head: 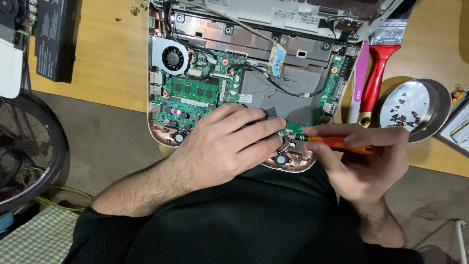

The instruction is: The person uses a screwdriver to remove screws from the internal components of a disassembled laptop. They then apply a substance from a small tube onto the motherboard and use their fingers to spread it across the surface.

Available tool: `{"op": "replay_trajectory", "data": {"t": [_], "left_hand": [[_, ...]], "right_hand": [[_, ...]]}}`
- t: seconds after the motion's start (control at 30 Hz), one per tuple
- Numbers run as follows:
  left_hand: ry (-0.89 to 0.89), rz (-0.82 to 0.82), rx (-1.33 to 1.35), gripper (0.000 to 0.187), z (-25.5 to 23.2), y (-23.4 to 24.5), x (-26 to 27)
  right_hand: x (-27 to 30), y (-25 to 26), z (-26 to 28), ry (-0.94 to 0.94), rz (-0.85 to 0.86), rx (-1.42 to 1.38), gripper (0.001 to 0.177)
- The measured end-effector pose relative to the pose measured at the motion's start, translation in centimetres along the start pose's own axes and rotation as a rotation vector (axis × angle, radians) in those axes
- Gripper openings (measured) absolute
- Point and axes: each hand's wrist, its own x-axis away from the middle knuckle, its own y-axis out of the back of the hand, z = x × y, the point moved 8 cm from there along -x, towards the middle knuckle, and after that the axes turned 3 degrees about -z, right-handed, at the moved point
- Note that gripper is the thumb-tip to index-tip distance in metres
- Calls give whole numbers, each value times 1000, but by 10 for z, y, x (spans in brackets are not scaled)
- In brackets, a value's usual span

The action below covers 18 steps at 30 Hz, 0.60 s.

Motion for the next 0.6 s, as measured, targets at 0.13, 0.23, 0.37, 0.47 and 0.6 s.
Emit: {"op": "replay_trajectory", "data": {"t": [0.13, 0.23, 0.37, 0.47, 0.6], "left_hand": [[8, -4, 6, 12, 0, 0, 0], [15, 5, 7, 10, 0, 0, 0], [14, 3, -23, 9, -1, -1, 0], [14, -3, -33, 10, -1, -1, -1], [11, -1, -43, 10, -2, 0, -2]], "right_hand": [[3, 1, -3, 0, -8, 4, 56], [4, 2, -6, -24, -20, -5, 58], [2, 1, -3, -2, 5, 12, 58], [3, 1, -3, -13, 4, 16, 60], [3, -1, -3, -36, -16, 8, 64]]}}
